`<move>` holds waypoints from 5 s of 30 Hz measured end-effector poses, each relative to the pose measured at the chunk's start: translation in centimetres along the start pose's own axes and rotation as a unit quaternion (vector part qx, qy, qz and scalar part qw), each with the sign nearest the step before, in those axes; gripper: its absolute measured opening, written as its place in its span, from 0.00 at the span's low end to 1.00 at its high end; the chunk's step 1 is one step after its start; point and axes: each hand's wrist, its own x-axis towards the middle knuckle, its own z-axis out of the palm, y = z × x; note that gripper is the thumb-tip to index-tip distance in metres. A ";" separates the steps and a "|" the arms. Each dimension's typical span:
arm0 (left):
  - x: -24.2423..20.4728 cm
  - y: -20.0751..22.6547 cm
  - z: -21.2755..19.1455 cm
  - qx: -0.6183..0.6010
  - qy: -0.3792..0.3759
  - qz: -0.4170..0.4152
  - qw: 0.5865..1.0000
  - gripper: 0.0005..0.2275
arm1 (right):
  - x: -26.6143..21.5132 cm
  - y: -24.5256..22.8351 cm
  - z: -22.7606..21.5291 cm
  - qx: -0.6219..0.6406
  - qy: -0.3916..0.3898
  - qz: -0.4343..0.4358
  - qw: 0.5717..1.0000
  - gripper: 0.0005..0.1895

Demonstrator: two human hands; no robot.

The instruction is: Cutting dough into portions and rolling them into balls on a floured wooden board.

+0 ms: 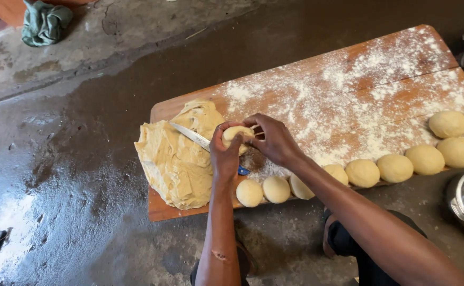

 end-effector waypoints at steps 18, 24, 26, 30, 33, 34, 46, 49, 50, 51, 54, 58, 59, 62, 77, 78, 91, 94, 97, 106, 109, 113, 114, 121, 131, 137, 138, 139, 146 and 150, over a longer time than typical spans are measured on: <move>-1.8 1.5 2.3 0.057 -0.036 0.037 0.997 0.12 | 0.6 -0.4 -1.4 -0.149 0.079 -0.005 0.986 0.17; -0.5 1.6 1.2 0.069 0.027 0.064 0.995 0.17 | -3.0 -5.6 -0.9 -0.065 0.015 -0.053 0.996 0.09; -0.9 2.1 1.7 0.001 0.012 0.059 0.998 0.17 | -1.3 -3.3 -1.4 -0.027 0.017 -0.039 0.999 0.09; -1.5 1.4 2.6 -0.190 -0.087 0.024 0.978 0.16 | -0.3 -1.7 -1.5 -0.022 0.007 -0.023 0.999 0.18; -2.4 2.4 3.1 0.008 -0.090 0.036 0.995 0.16 | 0.4 -0.1 -2.4 -0.137 0.066 -0.016 0.988 0.17; -2.2 2.4 2.9 0.009 -0.095 0.038 0.995 0.16 | 0.0 0.2 -2.1 -0.137 0.072 -0.017 0.988 0.17; -1.5 2.3 2.5 -0.126 -0.097 0.022 0.987 0.14 | 0.4 0.0 -2.3 0.024 0.034 0.005 0.999 0.23; -1.0 0.0 2.2 -0.095 -0.120 0.017 0.988 0.15 | -0.2 -0.6 -2.2 -0.083 0.057 0.013 0.995 0.15; -1.2 0.3 2.5 0.053 -0.080 0.057 0.994 0.13 | -0.1 0.2 -2.1 -0.121 0.064 -0.006 0.991 0.13; -1.4 0.5 2.7 0.201 -0.038 0.095 0.974 0.12 | 0.0 0.9 -1.9 -0.159 0.071 -0.024 0.984 0.12; -0.1 -1.0 1.5 0.205 0.000 0.133 0.970 0.11 | -1.2 -2.5 -2.6 -0.060 0.031 -0.023 0.997 0.08; -1.7 2.7 3.3 0.109 -0.046 0.091 0.989 0.14 | -1.0 -2.3 -3.3 0.061 0.036 0.034 0.997 0.07; -2.3 2.7 4.0 -0.014 -0.067 0.046 0.997 0.15 | -0.7 -1.9 -3.5 0.088 0.029 0.051 0.994 0.15; -1.8 0.7 4.4 -0.170 -0.101 -0.009 0.980 0.18 | -0.5 -2.2 -4.0 0.053 0.026 0.065 0.996 0.23; -1.6 1.6 4.8 -0.069 -0.120 -0.011 0.990 0.19 | -1.5 -1.4 -5.0 0.147 0.046 0.093 0.984 0.17; -1.9 2.6 5.9 -0.159 -0.135 -0.033 0.977 0.20 | -1.3 -1.8 -4.9 0.167 0.032 0.114 0.979 0.18; -2.0 3.1 6.4 0.047 -0.106 0.003 0.993 0.18 | -1.8 -1.1 -5.6 0.216 0.098 0.111 0.965 0.22; -2.3 4.3 7.2 -0.009 -0.116 -0.040 0.992 0.19 | -0.8 0.1 -5.2 0.190 0.087 0.112 0.972 0.17; -2.1 4.4 6.2 0.153 -0.114 -0.047 0.980 0.19 | -1.2 -0.9 -5.8 0.073 0.077 0.101 0.989 0.19; -1.4 2.4 6.5 -0.069 -0.098 -0.037 0.992 0.18 | -1.0 -1.8 -4.7 0.057 0.087 0.083 0.991 0.17; -0.6 2.9 6.3 -0.077 -0.112 -0.075 0.988 0.33 | -1.2 -1.5 -4.4 0.035 0.136 0.043 0.989 0.21; 2.2 0.1 2.6 -0.260 0.056 -0.163 0.950 0.28 | -2.0 -2.0 -1.6 0.059 0.037 -0.021 0.997 0.30; 2.4 0.1 2.2 -0.283 0.096 -0.173 0.939 0.28 | -2.4 -1.7 -1.3 0.063 0.039 -0.005 0.997 0.28; 0.4 1.7 3.8 -0.238 0.030 -0.132 0.962 0.20 | -2.3 -3.6 -1.0 0.115 0.035 0.030 0.992 0.39; 0.2 0.1 5.4 -0.245 -0.015 -0.122 0.962 0.24 | -1.5 -0.6 -1.9 0.075 0.081 0.089 0.990 0.33; -0.2 1.1 5.3 -0.094 -0.044 -0.075 0.992 0.25 | -1.3 -0.7 -4.0 0.092 0.114 0.072 0.987 0.30; -0.7 2.0 5.5 -0.059 -0.039 -0.053 0.996 0.26 | -1.4 -0.6 -4.1 0.100 0.116 0.083 0.985 0.30; -0.5 1.7 5.2 -0.057 -0.040 -0.054 0.996 0.26 | -1.3 -0.7 -4.1 0.101 0.117 0.083 0.984 0.30; 1.8 -4.2 1.6 -0.059 -0.047 -0.117 0.990 0.22 | -2.0 -2.4 -5.7 0.051 0.107 0.001 0.993 0.30; 0.2 -4.8 4.4 0.032 -0.040 -0.139 0.989 0.24 | -3.0 -3.8 -5.6 0.008 0.228 -0.161 0.960 0.22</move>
